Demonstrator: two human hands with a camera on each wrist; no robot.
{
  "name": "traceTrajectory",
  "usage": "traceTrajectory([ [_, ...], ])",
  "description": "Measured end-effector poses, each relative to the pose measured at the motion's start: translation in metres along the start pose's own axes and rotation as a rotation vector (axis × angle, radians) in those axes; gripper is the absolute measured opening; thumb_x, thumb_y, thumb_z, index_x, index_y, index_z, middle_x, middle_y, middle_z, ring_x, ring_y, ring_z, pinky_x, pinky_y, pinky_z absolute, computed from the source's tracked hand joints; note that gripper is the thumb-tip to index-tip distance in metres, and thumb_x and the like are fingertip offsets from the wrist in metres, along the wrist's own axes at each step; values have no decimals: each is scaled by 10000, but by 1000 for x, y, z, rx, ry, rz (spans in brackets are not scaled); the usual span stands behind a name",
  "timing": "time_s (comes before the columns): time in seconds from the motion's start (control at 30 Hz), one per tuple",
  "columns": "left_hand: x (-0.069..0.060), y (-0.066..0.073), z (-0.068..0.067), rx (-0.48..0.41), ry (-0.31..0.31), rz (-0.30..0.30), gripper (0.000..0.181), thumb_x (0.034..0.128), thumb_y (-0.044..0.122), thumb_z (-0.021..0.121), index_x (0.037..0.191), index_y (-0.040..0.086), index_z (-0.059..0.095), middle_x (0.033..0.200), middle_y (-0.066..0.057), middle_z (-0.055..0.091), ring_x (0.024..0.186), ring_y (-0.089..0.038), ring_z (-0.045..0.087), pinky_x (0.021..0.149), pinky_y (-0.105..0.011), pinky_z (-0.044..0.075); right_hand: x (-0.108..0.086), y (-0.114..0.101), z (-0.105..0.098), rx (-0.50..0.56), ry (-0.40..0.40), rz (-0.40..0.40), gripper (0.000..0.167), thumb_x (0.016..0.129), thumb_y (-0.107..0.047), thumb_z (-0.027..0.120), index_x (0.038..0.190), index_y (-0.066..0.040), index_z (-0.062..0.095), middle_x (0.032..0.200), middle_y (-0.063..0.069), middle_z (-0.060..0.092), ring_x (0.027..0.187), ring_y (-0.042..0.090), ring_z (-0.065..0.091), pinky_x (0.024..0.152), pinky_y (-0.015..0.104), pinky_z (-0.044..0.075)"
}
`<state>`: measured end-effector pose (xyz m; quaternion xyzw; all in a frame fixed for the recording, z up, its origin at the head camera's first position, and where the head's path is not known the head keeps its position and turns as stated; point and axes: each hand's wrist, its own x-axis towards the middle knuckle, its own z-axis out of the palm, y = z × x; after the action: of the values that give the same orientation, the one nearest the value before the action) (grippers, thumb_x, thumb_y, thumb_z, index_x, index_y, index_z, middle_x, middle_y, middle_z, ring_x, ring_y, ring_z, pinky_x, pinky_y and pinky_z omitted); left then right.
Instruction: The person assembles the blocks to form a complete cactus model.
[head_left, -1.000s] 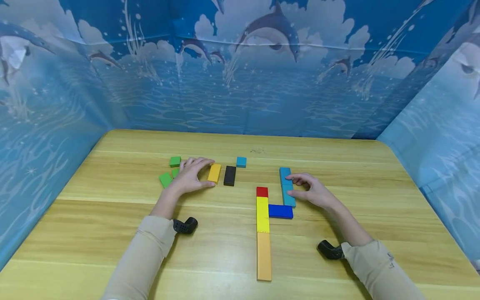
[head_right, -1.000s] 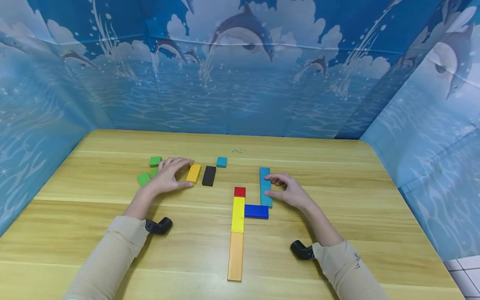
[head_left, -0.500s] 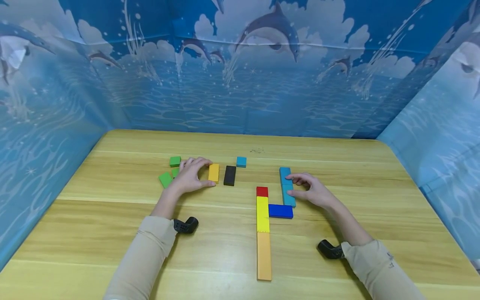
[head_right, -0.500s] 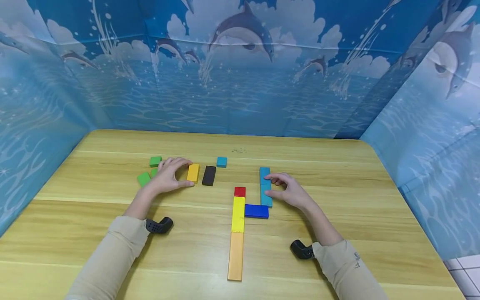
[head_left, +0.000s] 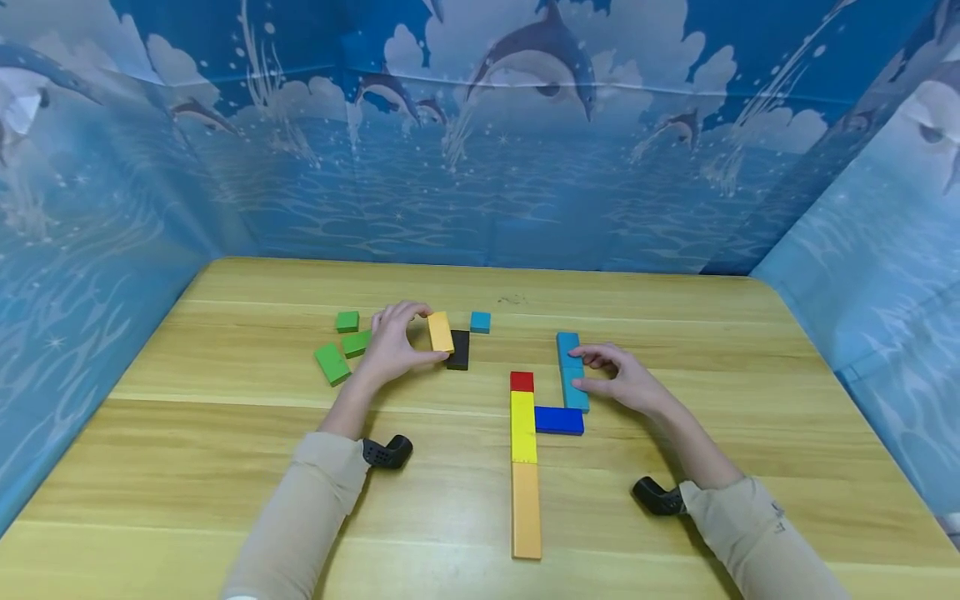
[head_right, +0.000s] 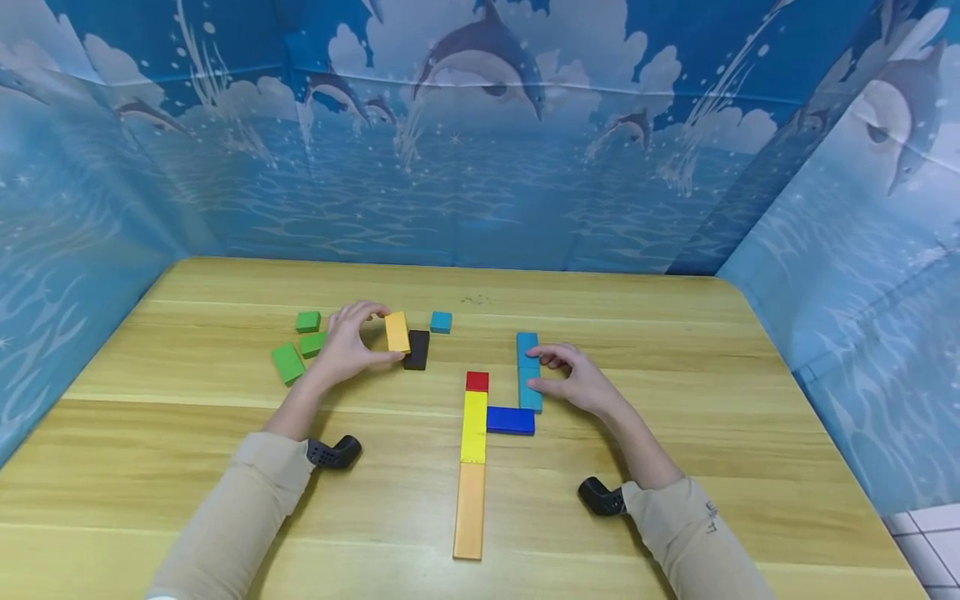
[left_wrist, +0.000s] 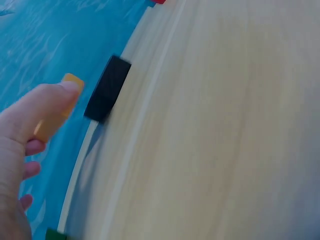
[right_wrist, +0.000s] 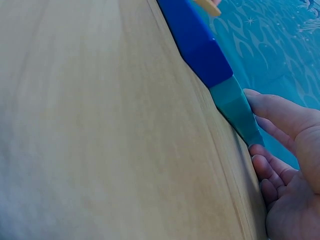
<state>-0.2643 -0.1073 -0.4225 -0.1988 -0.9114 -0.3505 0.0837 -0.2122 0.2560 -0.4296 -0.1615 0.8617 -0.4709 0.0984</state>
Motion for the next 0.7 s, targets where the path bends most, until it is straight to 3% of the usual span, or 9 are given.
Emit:
traceTrajectory([
  [0.23, 8, 20, 22, -92, 49, 18, 641, 639, 339, 826, 1163, 102, 542, 1149, -60, 535, 1051, -261, 428, 965, -487, 220, 0, -1, 0, 5, -3, 5, 439, 843, -200, 663, 1242, -71, 530, 1110, 122, 479, 972, 239, 389, 793, 281, 352],
  [0.43, 17, 38, 42, -54, 44, 46, 660, 637, 365, 822, 1173, 105, 539, 1173, -48, 540, 1072, -252, 429, 945, -457, 263, 0, -1, 0, 10, -5, 6, 445, 846, -205, 661, 1246, -63, 527, 1109, 126, 478, 973, 237, 385, 792, 276, 350],
  [0.7, 25, 55, 59, 13, -24, 40, 668, 640, 401, 813, 1190, 127, 551, 1228, -32, 539, 1106, -231, 430, 987, -430, 262, 1, 1, 0, 0, -4, -1, 439, 841, -203, 667, 1237, -69, 533, 1104, 120, 484, 972, 241, 395, 800, 270, 358],
])
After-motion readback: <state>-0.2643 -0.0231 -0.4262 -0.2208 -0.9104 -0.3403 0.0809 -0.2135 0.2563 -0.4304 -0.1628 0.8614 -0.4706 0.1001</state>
